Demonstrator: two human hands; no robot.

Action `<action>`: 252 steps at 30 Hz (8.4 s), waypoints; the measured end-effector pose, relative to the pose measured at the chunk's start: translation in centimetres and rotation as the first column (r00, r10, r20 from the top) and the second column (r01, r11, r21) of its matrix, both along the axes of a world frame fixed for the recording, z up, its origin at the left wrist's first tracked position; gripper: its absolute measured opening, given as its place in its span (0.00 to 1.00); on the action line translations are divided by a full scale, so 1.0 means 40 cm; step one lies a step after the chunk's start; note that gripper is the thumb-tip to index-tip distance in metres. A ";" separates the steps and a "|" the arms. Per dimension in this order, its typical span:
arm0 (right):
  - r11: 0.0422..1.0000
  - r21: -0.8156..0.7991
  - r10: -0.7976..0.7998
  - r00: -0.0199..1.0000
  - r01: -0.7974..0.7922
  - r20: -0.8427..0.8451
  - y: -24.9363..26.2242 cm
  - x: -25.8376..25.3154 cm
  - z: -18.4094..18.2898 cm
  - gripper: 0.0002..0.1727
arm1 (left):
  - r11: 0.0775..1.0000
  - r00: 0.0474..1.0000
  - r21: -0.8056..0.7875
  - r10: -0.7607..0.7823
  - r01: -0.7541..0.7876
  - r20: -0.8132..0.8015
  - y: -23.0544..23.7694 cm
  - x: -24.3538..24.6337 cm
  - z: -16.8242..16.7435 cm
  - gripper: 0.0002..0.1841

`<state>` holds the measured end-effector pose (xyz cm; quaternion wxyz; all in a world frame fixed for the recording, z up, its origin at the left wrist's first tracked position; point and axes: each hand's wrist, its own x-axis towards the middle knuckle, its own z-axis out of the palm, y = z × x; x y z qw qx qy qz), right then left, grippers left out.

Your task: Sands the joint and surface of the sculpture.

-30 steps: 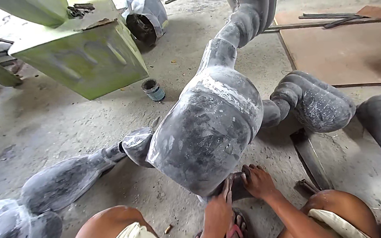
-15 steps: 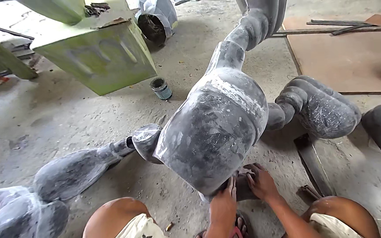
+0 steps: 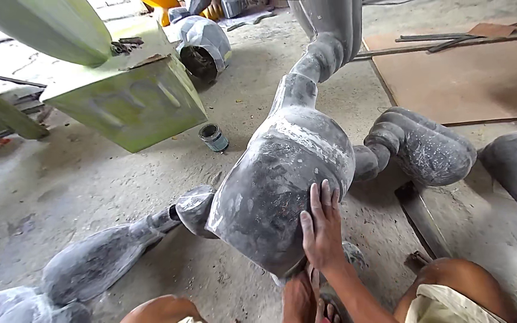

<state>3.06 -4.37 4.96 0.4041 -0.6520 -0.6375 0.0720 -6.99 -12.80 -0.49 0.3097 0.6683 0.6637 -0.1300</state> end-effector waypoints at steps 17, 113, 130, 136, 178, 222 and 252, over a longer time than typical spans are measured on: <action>0.962 -0.022 0.259 0.888 -0.271 0.379 -0.106 -0.038 0.025 0.28 | 0.997 0.997 0.066 -0.040 0.036 0.060 -0.012 -0.004 0.033 0.22; 0.663 -0.748 0.289 0.928 -0.019 0.233 -0.098 0.238 -0.223 0.23 | 0.976 0.960 -0.035 -0.206 0.216 0.190 0.003 -0.046 0.049 0.39; 0.746 -0.654 0.290 0.946 -0.127 0.147 -0.108 0.264 -0.261 0.19 | 0.982 0.963 -0.043 -0.172 0.185 0.207 0.069 0.017 0.003 0.30; 0.747 -0.657 0.277 0.947 -0.104 0.165 -0.103 0.260 -0.263 0.20 | 0.974 0.946 0.011 -0.222 0.226 0.235 0.040 -0.030 0.015 0.32; 0.617 -0.775 0.271 0.961 -0.136 0.047 -0.085 0.266 -0.253 0.25 | 0.977 0.950 0.075 -0.211 0.199 0.231 0.012 -0.026 0.012 0.35; 0.640 -0.757 0.202 0.979 -0.133 -0.001 -0.110 0.258 -0.250 0.18 | 0.963 0.952 0.013 -0.269 0.270 0.149 0.073 0.006 -0.009 0.30; 0.689 -0.706 0.257 0.966 -0.167 0.022 -0.106 0.266 -0.270 0.20 | 0.980 0.956 0.036 -0.200 0.197 0.214 0.059 0.008 -0.020 0.28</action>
